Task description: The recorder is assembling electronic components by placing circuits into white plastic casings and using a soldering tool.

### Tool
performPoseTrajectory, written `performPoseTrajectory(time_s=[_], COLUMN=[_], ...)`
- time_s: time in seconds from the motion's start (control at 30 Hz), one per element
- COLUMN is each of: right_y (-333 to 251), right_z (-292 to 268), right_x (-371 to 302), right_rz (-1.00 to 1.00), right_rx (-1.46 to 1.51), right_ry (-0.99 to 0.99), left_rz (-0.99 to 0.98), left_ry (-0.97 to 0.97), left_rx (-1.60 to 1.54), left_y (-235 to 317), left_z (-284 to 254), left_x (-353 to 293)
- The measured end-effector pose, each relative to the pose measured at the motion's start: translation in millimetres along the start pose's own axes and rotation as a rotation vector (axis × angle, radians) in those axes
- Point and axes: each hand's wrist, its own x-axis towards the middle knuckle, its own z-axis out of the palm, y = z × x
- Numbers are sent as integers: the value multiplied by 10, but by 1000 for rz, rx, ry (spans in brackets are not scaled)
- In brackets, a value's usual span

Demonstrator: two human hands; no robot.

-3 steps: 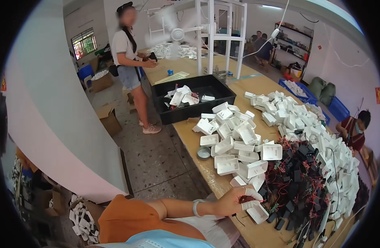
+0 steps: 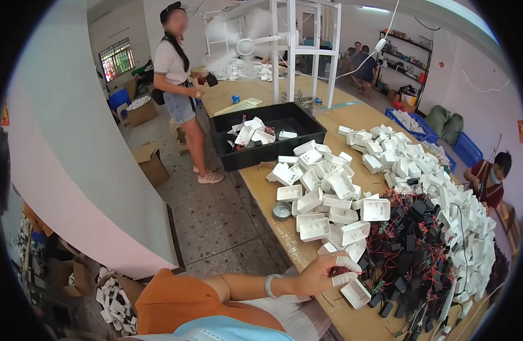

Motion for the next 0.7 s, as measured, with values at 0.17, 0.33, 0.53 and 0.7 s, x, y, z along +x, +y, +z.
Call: performPoseTrajectory(time_s=[0.17,0.33,0.53,0.7], right_y=[-52,-35,-73,-145], right_z=[228,305,316,432], right_x=[-30,-74,-151,-279], right_rz=[1,-54,-52,-53], right_rx=[-54,-53,-83,-65], right_ry=[35,-4,-57,-38], left_rz=[40,254,409,471], left_ry=[93,21,-94,-142], left_rx=[47,167,381,430], left_y=[-55,-356,-676,-784], left_z=[-112,-44,78,123], left_x=[191,210,41,22])
